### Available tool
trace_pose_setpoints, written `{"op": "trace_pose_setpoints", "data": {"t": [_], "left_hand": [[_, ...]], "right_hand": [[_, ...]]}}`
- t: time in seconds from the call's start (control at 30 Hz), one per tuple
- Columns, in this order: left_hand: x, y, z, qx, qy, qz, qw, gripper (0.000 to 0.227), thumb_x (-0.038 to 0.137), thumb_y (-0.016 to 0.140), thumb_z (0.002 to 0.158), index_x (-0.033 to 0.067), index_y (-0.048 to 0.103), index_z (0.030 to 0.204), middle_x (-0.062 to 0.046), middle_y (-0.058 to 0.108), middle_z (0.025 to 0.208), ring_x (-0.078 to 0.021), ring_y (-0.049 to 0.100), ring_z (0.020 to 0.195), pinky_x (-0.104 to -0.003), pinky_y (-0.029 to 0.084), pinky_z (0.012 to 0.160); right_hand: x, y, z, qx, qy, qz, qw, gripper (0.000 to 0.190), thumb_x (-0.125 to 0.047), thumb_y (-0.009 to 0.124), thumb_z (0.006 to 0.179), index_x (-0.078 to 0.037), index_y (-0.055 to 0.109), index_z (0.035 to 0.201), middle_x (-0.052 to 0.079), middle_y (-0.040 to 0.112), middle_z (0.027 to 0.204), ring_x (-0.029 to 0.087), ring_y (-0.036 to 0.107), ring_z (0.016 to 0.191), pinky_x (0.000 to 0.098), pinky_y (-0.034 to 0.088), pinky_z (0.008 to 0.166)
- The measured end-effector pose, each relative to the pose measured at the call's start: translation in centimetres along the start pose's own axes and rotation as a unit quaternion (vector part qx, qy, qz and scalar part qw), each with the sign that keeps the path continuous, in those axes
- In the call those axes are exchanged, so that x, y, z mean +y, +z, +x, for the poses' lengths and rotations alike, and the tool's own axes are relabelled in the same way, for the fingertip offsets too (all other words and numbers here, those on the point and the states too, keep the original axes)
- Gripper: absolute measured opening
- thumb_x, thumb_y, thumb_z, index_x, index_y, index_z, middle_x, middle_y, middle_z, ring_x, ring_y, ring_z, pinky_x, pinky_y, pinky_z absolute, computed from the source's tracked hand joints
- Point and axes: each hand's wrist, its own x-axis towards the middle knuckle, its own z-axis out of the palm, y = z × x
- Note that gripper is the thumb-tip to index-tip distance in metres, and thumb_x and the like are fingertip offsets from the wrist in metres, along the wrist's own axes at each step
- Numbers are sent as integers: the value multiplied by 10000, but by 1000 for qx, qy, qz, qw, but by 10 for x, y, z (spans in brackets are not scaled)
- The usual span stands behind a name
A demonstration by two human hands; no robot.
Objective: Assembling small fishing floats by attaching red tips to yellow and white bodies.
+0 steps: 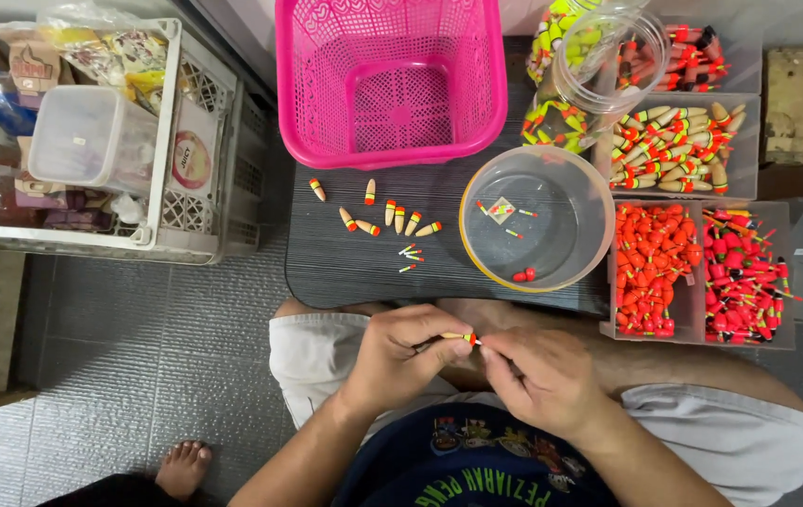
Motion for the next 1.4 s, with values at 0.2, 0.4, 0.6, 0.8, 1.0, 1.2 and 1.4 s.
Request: {"op": "trace_pose_setpoints", "data": {"t": [0.2,0.4,0.6,0.8,1.0,1.2,1.4], "left_hand": [[17,-3,4,-45,104,53,992,68,110,655,900,46,678,891,-54,696,825,-188,667,716,-286,535,685],[11,-7,7,-42,126,121,984,73,118,683,884,57,684,924,-53,705,872,-179,682,760,-279,535,716],[14,5,4,19,3,32,999,117,157,696,852,66,703,924,-39,708,865,-142,668,783,-254,527,726],[20,6,5,11,83,36,996,90,114,710,854,47,682,908,-72,703,858,-181,660,735,-280,532,693],[19,-3,14,-75,225,62,970,116,52,654,910,59,623,1021,-105,667,912,-242,652,717,-336,548,661],[21,10,15,21,83,72,994,74,114,692,846,56,691,893,-57,705,838,-157,669,727,-258,527,691],[19,17,9,10,104,122,987,68,138,673,866,72,684,853,-38,682,789,-171,638,675,-275,505,650]], "right_hand": [[-12,-3,-9,-60,333,308,889,106,-113,599,880,-44,643,813,28,646,532,80,617,385,195,497,373],[-11,-6,-1,-74,406,369,833,159,-122,573,910,10,661,898,103,679,596,157,640,466,249,543,484],[-10,-2,2,-22,127,132,983,127,-117,513,942,-13,583,964,91,615,877,195,583,734,281,466,686],[-11,-5,4,-19,108,131,985,200,-138,481,944,-54,574,787,29,531,651,188,477,550,302,405,563],[-8,-10,-5,-75,420,500,754,379,-213,577,897,15,539,597,129,503,443,157,418,301,234,258,292],[-18,-20,14,-51,170,190,966,246,-178,387,991,-40,554,875,73,556,787,206,519,705,310,418,687],[-10,-4,-12,-12,241,246,939,294,-201,438,993,-90,531,737,-26,461,616,110,423,576,253,379,578]]}}
